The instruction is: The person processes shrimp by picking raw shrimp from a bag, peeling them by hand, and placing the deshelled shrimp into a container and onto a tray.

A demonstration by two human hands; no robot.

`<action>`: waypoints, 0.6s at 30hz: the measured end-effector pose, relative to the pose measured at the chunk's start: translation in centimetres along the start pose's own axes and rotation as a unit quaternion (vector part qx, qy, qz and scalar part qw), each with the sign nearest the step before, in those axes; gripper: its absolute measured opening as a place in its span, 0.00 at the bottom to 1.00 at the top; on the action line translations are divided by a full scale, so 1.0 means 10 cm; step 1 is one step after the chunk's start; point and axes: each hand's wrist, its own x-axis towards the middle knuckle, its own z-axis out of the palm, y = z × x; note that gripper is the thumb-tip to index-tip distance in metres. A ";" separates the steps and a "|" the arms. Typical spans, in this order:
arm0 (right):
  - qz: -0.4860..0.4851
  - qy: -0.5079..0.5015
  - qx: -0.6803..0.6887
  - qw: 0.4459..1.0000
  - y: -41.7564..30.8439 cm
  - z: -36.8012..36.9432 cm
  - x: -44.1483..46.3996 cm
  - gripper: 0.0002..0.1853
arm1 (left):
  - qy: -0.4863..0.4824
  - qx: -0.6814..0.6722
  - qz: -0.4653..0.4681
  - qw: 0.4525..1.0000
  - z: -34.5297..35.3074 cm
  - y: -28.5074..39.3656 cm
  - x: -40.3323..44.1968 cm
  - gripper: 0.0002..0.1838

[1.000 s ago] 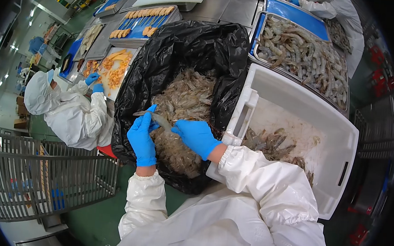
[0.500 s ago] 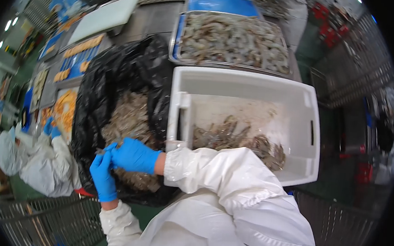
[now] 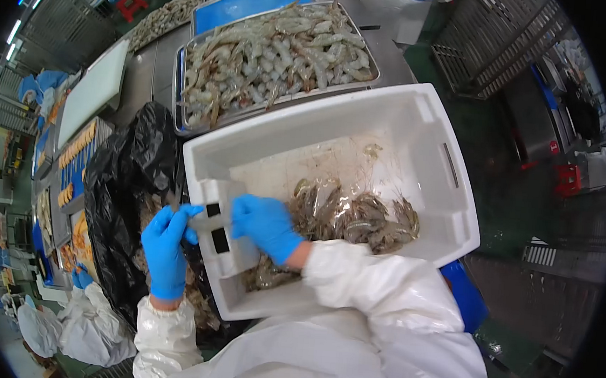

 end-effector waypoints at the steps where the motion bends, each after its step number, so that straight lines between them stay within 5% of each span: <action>1: -0.024 0.006 -0.108 0.994 0.24 -0.21 0.03 0.08 | -0.020 0.036 -0.003 0.999 0.17 0.15 0.16 0.07; 3: -0.052 0.023 -0.294 0.954 0.63 -0.65 0.04 0.06 | -0.048 0.028 0.032 0.998 0.42 0.20 0.63 0.13; 8: -0.148 -0.150 -0.564 0.799 1.72 -1.17 -0.02 0.05 | -0.102 -0.161 0.106 0.976 1.32 0.39 1.96 0.14; 16: -0.169 -0.159 -0.550 0.802 1.88 -1.20 0.02 0.04 | -0.137 -0.149 0.059 0.977 1.93 0.31 2.87 0.20; 18: -0.108 -0.159 -0.466 0.863 1.88 -1.30 0.02 0.06 | -0.142 -0.068 0.096 0.983 1.83 0.32 2.60 0.21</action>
